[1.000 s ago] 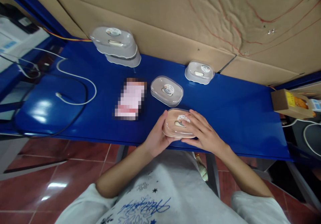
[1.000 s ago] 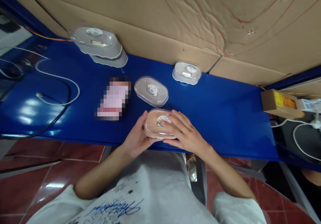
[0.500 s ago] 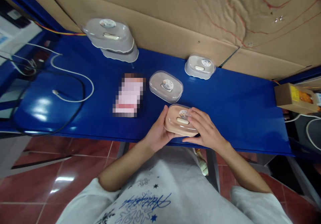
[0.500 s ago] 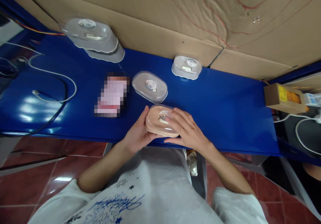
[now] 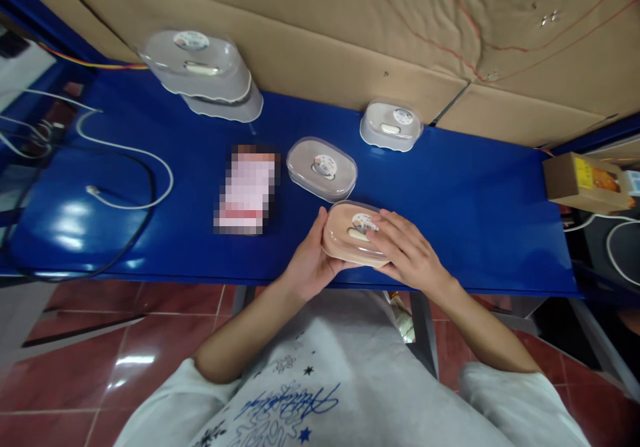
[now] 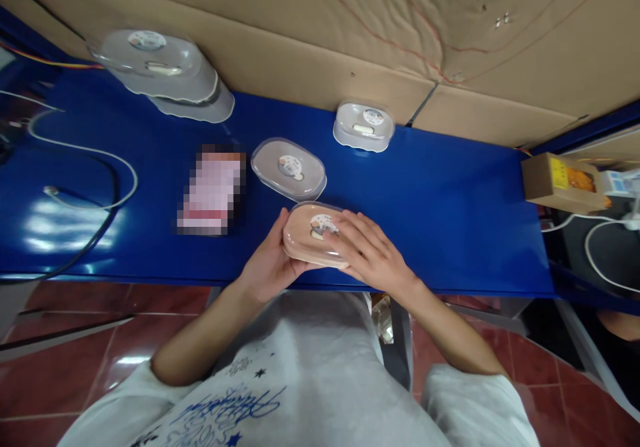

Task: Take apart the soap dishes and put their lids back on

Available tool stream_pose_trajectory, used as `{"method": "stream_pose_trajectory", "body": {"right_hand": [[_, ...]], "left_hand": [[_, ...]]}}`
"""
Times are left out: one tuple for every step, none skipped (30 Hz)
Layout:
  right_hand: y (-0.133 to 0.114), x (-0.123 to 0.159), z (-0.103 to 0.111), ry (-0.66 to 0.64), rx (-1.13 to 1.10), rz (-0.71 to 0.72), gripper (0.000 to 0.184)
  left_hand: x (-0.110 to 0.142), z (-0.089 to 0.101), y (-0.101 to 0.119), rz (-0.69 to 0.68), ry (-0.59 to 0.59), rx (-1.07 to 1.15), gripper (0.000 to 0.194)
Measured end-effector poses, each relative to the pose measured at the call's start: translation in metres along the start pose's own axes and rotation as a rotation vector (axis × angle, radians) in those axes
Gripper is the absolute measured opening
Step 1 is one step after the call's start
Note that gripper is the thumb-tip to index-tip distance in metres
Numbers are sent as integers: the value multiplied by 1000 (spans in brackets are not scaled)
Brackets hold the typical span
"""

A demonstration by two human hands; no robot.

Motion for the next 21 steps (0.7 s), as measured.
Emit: {"method": "stream_pose_trajectory", "body": {"right_hand": [[0,1,0,29,9,-2,89],[0,2,0,51,16,-2,88],[1,2,0,65,19,1,87],[1,2,0,69,17,5,86],[2,1,1,63,7,12,86],[3,0,1,51,-8,21,86],[3,0,2,36,-30,29,87],[5,-1,3,18,-54,34,88],[6,-2,4,-1,-77,36,89],[7,-3,3,-21,-97,37,90],[8,-4,3,-37,-114,37,91],[9,-4,2,-43,-126,36,92],[10,-4,1,-42,-135,37,93],[12,-4,1,-33,-142,40,93],[13,-5,1,-22,-147,44,92],[16,-5,1,-13,-150,45,91],[20,-5,2,-3,-149,41,90],[25,-5,2,6,-140,31,89],[31,-5,4,14,-123,11,87],[39,-6,5,21,-100,-18,85],[48,-7,7,26,-74,-53,83]], "left_hand": [[0,-1,1,-6,-10,-10,62],[0,-1,2,-12,-19,-21,61],[0,-2,3,-17,-25,-30,61],[-1,-2,3,-19,-27,-41,61],[-1,-1,4,-20,-28,-53,61],[-1,0,4,-17,-29,-65,61],[-1,0,4,-11,-33,-78,61],[-2,1,4,-5,-34,-92,61],[-2,3,5,1,-32,-107,61],[-2,5,6,10,-28,-121,61],[-3,7,6,21,-29,-132,61],[-4,8,7,29,-35,-140,62],[-5,8,7,38,-44,-144,62],[-6,8,7,45,-56,-143,62],[-7,7,8,43,-65,-138,62],[-8,7,10,26,-68,-128,60],[-8,6,12,0,-66,-115,57],[-8,5,15,-31,-66,-102,54],[-6,4,18,-65,-68,-92,51],[-4,3,21,-98,-74,-88,50],[-2,2,22,-122,-80,-90,51]]}}
Point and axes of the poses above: each hand's wrist, its own x-axis away from the middle knuckle, its own z-axis out of the back of the hand, y = z × x, the point moved 10 cm from there along -x, towards the middle knuckle, and after that the axes turned 15 degrees about -y, right-handed, at the moved point
